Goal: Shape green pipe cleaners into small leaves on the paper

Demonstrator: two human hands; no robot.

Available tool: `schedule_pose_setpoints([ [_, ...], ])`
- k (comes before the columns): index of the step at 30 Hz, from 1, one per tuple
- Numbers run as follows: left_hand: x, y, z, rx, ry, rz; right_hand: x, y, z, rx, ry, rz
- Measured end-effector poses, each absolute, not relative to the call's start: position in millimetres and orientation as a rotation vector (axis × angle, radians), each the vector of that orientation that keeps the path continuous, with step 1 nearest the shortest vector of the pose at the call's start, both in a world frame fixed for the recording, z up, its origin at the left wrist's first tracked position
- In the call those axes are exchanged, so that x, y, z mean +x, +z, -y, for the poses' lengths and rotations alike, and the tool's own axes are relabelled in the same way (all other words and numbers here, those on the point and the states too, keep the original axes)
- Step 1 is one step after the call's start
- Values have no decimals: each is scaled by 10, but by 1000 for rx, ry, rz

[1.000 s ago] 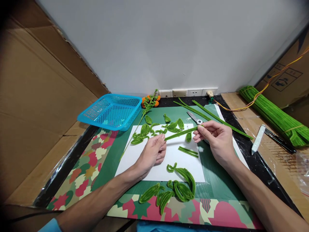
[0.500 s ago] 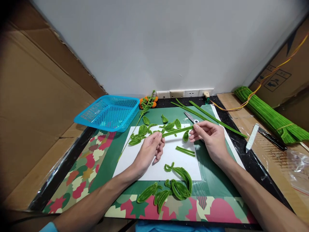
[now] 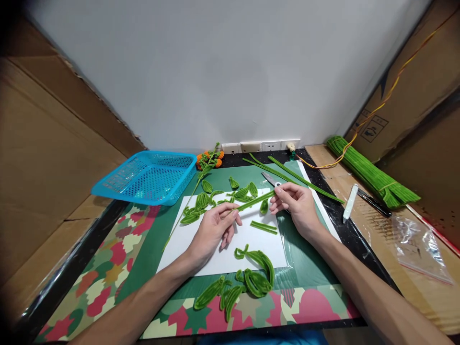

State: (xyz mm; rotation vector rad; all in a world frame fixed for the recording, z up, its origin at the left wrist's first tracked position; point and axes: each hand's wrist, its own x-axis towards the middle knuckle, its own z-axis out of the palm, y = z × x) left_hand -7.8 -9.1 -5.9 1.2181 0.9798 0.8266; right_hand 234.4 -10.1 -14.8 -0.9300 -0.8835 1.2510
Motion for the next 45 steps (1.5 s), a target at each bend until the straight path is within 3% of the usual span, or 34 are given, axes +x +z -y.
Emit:
schedule_pose_setpoints([
  [22, -45, -2, 164, 1176, 640, -812, 2142, -94, 257, -910, 1375, 1307],
  [45, 7, -4, 237, 1196, 694, -843, 2082, -84, 337, -986, 1375, 1480],
])
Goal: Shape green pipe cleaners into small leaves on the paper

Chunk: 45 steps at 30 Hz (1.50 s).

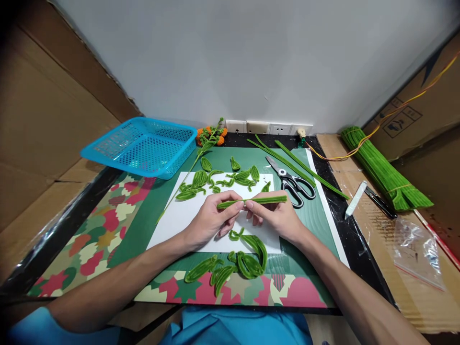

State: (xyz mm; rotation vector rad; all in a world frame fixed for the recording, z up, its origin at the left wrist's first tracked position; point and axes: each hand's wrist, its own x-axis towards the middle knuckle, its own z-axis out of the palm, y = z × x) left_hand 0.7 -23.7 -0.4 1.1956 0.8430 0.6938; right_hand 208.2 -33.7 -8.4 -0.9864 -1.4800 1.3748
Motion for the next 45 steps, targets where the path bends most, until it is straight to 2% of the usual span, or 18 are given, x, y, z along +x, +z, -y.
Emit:
schedule_pose_setpoints([
  [14, 18, -27, 194, 1129, 796, -808, 2075, -87, 308, -1026, 1389, 1471],
  [18, 2, -1, 170, 1051, 775, -822, 2148, -105, 313, -1092, 1168, 1402],
  [22, -9, 31, 170, 964, 716, -782, 2249, -84, 355, -1014, 791, 1606],
  [25, -17, 46, 180, 907, 667, -709, 2291, -43, 394, -978, 663, 1708],
  [45, -22, 43, 205, 865, 610, -676, 2257, -7, 367, -1103, 748, 1573],
])
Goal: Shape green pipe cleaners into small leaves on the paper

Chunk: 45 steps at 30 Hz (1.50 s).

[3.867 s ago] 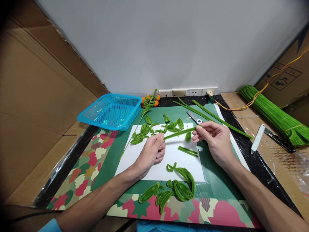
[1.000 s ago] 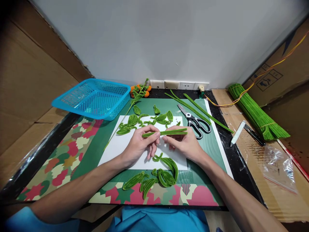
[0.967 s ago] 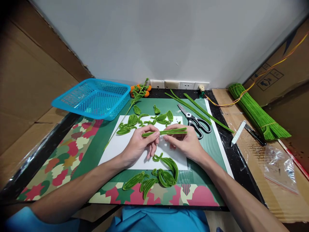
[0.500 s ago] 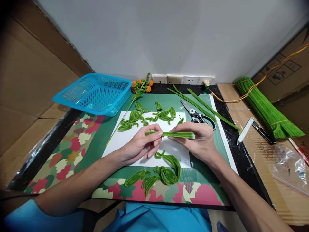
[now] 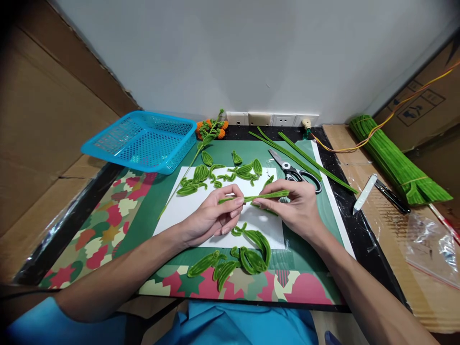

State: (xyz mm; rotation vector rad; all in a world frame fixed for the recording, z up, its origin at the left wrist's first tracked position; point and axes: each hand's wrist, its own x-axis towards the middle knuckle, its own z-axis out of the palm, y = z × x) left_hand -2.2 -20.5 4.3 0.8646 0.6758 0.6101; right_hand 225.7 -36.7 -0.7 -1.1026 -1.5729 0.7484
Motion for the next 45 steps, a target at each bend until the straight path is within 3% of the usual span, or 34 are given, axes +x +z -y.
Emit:
schedule_pose_setpoints([
  [7, -7, 6, 214, 934, 638, -669, 2223, 28, 401, -972, 762, 1579],
  [14, 6, 23, 200, 988, 681, -663, 2174, -98, 389, -1104, 592, 1486],
  [20, 7, 37, 190, 1091, 793, -778, 2151, -106, 326, -1026, 69, 1928],
  [23, 14, 38, 206, 1199, 829, -828, 2121, -127, 331, -1001, -48, 2053],
  [31, 18, -34, 234, 1370, 881, -839, 2071, -125, 391, -950, -111, 2167],
  [38, 14, 1, 244, 1335, 821, -820, 2047, -103, 453, -888, 61, 2217],
  [45, -27, 22, 187, 1211, 711, -780, 2159, -40, 409, -820, -181, 2352],
])
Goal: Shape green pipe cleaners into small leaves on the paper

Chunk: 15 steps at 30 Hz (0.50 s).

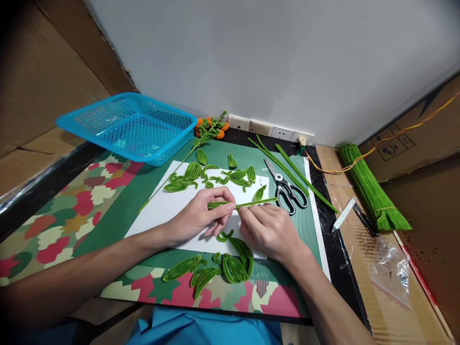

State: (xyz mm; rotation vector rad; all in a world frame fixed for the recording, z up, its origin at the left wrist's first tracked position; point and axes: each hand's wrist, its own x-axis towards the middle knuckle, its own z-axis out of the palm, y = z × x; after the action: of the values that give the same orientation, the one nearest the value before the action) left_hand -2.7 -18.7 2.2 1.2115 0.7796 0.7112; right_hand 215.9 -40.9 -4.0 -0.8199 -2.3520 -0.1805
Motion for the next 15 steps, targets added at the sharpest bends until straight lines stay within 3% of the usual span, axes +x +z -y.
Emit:
schedule_pose_setpoints([
  [15, -2, 14, 260, 1271, 735, -780, 2199, 12, 413, -899, -57, 2264],
])
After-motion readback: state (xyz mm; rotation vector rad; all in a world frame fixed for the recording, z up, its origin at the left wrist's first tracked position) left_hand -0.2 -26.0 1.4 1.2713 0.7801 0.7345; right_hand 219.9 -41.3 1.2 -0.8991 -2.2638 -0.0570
